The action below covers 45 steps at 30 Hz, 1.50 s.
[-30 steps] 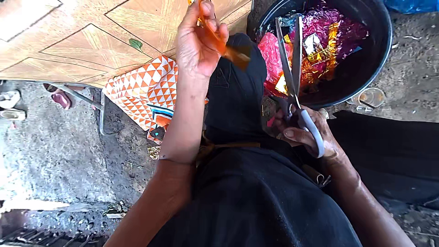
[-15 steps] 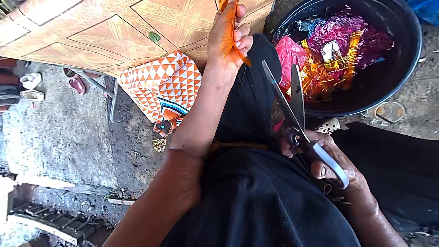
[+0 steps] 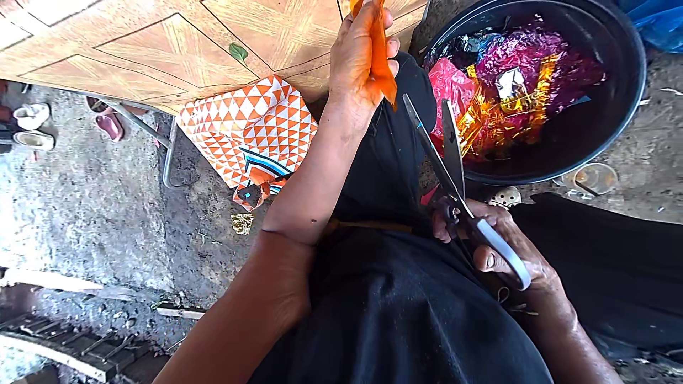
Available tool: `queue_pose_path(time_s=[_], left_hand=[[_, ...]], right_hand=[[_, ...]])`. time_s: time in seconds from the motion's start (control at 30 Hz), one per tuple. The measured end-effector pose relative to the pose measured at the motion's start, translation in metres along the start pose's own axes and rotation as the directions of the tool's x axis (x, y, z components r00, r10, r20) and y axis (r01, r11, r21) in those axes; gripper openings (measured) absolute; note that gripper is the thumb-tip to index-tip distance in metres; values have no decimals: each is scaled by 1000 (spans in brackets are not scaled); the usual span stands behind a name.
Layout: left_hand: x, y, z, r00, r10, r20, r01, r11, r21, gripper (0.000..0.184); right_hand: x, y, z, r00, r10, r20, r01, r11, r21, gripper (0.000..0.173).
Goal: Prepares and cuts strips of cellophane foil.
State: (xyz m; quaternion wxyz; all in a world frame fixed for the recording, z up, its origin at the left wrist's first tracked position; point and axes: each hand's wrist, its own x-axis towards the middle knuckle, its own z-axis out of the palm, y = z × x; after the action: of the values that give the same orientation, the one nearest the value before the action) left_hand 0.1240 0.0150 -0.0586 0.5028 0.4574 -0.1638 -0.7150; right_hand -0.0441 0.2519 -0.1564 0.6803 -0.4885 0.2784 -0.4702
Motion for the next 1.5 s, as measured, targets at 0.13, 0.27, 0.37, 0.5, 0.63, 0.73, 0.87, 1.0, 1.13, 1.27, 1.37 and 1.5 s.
queue_pose_path(time_s=[0.13,0.27,0.37,0.5,0.63,0.73,0.87,1.0,1.13,1.27,1.37,1.5], left_hand=[[4,-1,1,1000,18,-23,-20,998,-67,10],[4,-1,0,1000,8,-11,-9,996,-92,12],[4,-1,0,1000,18,-6,-19,995,-102,15],[6,-2,0,999,30,-31,-33,995,-91,12],[6,-2,1,999,19,-44,-23,995,-93,13],[6,-2,1,999,13,-45,-17,997,-81,14],[6,-3,0,999,16,-42,-19,996,-82,14],[6,-3,-1,999,24,-48,-27,997,-67,12],[5,-6,0,996,65,-67,-67,998,-19,11],[3,-7,1,991,97,-88,-92,994,62,10],[2,-9,-1,989,128,-70,-123,990,75,10],[-3,-15,1,969,242,-49,-234,964,125,12]], right_hand=[[-1,2,-1,1000,10,2,-10,1000,-17,56],[-4,4,-3,999,33,-23,-33,999,-40,57],[-6,7,-4,999,32,-29,-34,998,-43,59],[-8,9,-4,999,37,-30,-38,998,-40,58],[-7,11,-5,999,26,-32,-27,999,-35,57],[-7,11,-6,999,38,-30,-40,997,-62,58],[-6,12,-6,999,43,-33,-46,995,-90,61],[-5,13,-6,998,51,-32,-54,995,-81,58],[-4,13,-6,998,57,-40,-60,995,-84,58],[-2,13,-6,997,62,-52,-66,994,-82,58],[-2,15,-8,997,52,-52,-55,997,-60,55],[0,15,-8,997,44,-58,-48,997,-64,56]])
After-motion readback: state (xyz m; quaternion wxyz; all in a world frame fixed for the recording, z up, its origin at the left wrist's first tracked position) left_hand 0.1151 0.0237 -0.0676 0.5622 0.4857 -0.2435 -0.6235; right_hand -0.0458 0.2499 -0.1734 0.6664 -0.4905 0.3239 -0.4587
